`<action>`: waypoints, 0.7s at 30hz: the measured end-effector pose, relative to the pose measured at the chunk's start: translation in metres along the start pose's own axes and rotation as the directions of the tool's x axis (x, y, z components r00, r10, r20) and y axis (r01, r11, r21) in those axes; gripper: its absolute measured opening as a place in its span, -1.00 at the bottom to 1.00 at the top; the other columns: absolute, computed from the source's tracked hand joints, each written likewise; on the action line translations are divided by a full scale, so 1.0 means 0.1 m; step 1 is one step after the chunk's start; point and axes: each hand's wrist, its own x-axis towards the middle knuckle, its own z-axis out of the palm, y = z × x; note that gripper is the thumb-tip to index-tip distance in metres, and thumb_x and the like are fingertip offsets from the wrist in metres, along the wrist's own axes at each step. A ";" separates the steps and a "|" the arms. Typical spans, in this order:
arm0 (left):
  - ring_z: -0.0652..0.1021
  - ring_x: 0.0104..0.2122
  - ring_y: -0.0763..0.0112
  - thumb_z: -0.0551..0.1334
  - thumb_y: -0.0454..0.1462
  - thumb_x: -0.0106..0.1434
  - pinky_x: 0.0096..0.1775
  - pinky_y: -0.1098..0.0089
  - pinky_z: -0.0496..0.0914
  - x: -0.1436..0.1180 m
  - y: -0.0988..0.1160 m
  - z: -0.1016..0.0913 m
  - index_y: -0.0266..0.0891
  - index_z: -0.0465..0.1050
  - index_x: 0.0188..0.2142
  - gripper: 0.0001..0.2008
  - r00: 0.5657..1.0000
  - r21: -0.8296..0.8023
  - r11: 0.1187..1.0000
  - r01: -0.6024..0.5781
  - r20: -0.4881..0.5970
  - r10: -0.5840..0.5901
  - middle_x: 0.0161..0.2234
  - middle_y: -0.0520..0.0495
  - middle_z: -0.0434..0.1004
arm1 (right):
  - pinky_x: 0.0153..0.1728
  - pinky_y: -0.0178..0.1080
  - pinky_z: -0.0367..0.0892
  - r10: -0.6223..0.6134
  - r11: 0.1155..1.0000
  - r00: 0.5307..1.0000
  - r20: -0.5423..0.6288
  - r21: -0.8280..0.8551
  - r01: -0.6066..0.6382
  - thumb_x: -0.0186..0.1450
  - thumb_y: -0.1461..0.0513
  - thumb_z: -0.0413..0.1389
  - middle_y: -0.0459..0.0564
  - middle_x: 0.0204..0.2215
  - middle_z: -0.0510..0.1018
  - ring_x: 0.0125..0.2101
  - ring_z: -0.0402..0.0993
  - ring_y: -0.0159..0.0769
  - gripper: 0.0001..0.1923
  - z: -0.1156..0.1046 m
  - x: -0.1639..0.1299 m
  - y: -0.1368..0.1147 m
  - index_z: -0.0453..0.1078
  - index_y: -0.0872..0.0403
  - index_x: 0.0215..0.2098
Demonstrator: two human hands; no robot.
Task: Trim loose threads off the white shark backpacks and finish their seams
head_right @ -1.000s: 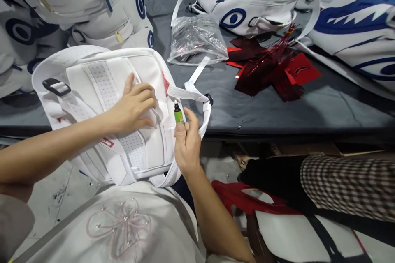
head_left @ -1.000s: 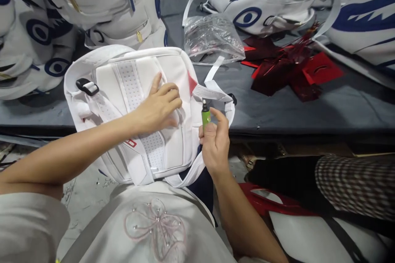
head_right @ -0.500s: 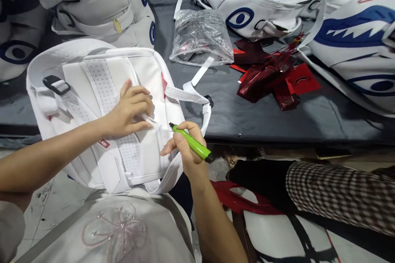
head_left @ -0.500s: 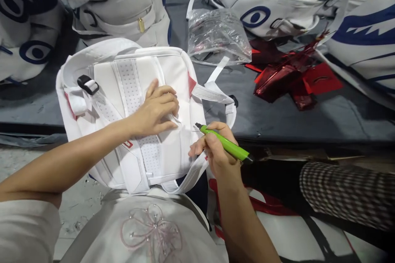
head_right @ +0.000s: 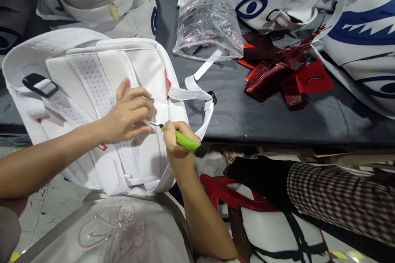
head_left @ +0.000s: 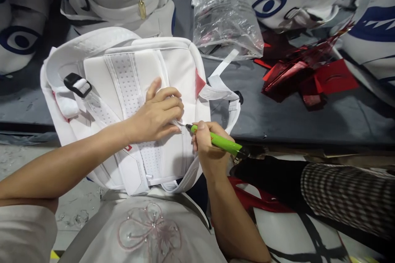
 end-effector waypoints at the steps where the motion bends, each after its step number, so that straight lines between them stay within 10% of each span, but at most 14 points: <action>1: 0.34 0.13 0.23 -0.09 0.12 0.44 0.36 -0.13 -0.37 0.00 0.00 0.00 -0.16 0.34 -0.30 -0.51 1.000 -0.002 1.000 0.010 0.009 -0.010 -0.20 -0.01 0.56 | -0.64 -0.33 0.13 -0.002 1.000 1.000 -0.011 -0.009 0.002 0.32 0.02 0.11 -0.18 -0.66 0.38 -0.66 0.24 -0.44 -0.67 0.00 0.00 0.00 0.44 0.08 -0.44; 21: 0.35 0.11 0.29 -0.04 0.11 0.44 0.38 -0.07 -0.33 0.00 -0.04 0.05 -0.14 0.34 -0.27 -0.57 0.992 -0.002 0.998 -0.060 -0.110 0.059 -0.21 0.04 0.53 | -0.66 -0.34 0.13 0.013 0.999 0.999 0.040 -0.032 -0.012 0.33 -0.01 0.10 -0.18 -0.69 0.37 -0.68 0.24 -0.44 -0.62 -0.05 0.04 -0.01 0.40 0.08 -0.48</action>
